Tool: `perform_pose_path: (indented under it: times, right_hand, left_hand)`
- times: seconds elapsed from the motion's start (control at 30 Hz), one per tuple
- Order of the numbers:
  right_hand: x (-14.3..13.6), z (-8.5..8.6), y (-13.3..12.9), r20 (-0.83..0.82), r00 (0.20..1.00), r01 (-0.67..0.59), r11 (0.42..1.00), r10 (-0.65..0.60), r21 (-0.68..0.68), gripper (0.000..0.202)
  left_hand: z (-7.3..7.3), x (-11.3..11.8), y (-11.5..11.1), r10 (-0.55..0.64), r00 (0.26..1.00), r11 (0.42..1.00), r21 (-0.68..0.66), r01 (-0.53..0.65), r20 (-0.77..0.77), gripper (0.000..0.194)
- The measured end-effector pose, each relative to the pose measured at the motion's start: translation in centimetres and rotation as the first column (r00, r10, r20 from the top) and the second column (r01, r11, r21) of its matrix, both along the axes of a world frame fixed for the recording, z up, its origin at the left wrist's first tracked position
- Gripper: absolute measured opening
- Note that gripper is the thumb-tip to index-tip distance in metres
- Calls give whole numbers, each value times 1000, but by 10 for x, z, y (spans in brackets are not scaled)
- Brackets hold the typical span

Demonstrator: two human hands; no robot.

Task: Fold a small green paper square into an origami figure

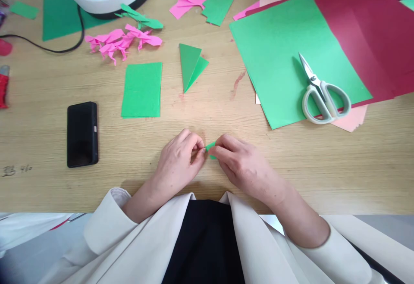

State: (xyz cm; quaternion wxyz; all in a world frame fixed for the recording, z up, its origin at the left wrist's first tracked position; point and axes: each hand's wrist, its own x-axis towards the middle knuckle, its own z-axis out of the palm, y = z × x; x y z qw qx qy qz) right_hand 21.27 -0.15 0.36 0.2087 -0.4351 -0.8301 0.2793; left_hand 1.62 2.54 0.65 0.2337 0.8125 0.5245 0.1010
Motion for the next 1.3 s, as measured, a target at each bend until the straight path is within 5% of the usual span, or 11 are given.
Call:
perform_pose_path:
  times: [0.27, 0.53, 0.9, 1.3]
  right_hand:
    - [2, 5, -3, 256, 959, -173, 967, 122, 189, 35]
    - [-1, 11, -4, 327, 938, -197, 954, 116, 228, 36]
    - [4, 0, -2, 172, 981, -118, 983, 92, 144, 31]
    - [2, -3, 3, 5, 1000, -7, 993, 6, 117, 30]
  left_hand:
    - [2, -2, 2, -33, 999, 999, -28, 32, -5, 8]
    - [2, -4, 4, -73, 997, 997, -15, 72, -14, 7]
    - [-2, -23, 6, -227, 951, 974, 43, 223, 211, 15]
    - [-9, -21, 6, -249, 952, 964, 140, 225, 180, 18]
